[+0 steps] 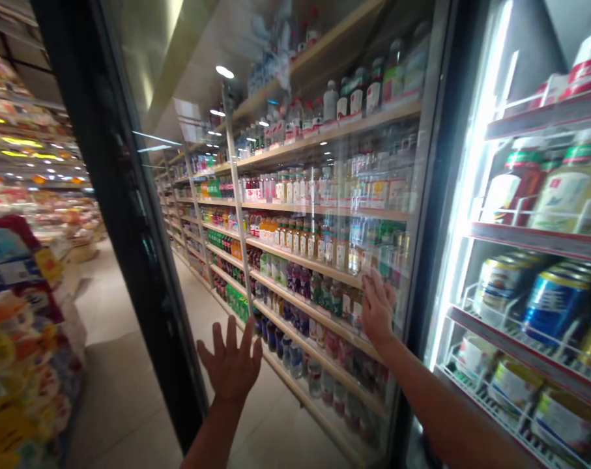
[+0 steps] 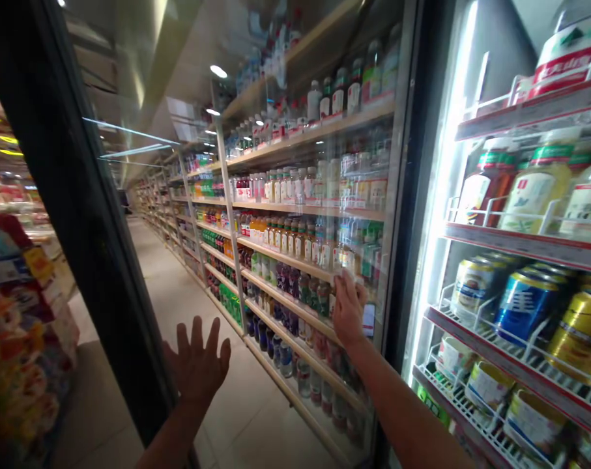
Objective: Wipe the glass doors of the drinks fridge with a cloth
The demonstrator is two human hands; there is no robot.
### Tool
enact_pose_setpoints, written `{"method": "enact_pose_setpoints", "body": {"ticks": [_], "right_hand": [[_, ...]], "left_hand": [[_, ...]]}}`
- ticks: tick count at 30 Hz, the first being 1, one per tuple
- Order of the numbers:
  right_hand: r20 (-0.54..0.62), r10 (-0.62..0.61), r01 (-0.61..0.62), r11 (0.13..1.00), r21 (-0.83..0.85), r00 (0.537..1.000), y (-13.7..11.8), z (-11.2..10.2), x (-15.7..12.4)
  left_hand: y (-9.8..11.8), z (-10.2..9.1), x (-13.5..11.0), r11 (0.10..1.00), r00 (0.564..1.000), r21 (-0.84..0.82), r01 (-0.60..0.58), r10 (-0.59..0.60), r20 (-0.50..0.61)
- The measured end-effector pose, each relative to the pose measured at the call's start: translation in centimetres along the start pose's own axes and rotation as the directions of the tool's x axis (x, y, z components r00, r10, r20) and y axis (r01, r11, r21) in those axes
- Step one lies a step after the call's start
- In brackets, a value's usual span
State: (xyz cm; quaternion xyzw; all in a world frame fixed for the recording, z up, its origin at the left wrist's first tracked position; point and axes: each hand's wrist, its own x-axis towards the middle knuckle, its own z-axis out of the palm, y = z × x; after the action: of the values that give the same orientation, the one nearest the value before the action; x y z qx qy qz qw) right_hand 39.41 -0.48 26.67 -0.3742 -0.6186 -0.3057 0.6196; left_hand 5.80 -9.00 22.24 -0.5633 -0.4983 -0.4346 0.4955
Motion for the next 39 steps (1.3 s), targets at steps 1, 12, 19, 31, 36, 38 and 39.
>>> {"method": "enact_pose_setpoints", "body": {"ticks": [1,12,19,31,36,38,39], "right_hand": [[0.059,-0.048,0.048,0.999,0.007,0.997,0.1,-0.1,-1.1],[-0.031,0.174,-0.176,0.982,-0.071,0.984,2.6,-0.2,-4.4],[-0.041,0.226,-0.228,0.972,-0.048,0.973,3.5,-0.5,-3.6],[0.104,-0.219,0.213,0.975,0.068,0.97,-1.9,0.5,3.5],[-0.281,0.168,-0.137,0.982,0.126,0.945,1.2,1.8,18.6],[-0.309,0.188,-0.144,0.977,0.159,0.932,1.4,2.0,22.8],[-0.308,0.172,-0.127,0.978,0.163,0.936,1.0,2.1,24.0]], "left_hand": [[0.0,0.0,0.0,1.0,1.0,0.006,-0.006,0.006,-0.002],[0.0,0.0,0.3,0.999,1.0,0.027,-0.028,0.028,0.003],[0.0,-0.2,0.4,1.0,1.0,-0.024,0.0,0.0,-0.003],[-0.1,-0.2,0.3,1.0,1.0,0.014,-0.017,0.017,0.011],[-0.1,-0.4,0.4,1.0,1.0,-0.007,-0.005,0.005,0.013],[0.1,-0.4,0.4,1.0,1.0,-0.017,-0.01,0.01,0.001],[0.1,-0.5,0.4,1.0,1.0,-0.022,-0.008,0.008,-0.005]]}}
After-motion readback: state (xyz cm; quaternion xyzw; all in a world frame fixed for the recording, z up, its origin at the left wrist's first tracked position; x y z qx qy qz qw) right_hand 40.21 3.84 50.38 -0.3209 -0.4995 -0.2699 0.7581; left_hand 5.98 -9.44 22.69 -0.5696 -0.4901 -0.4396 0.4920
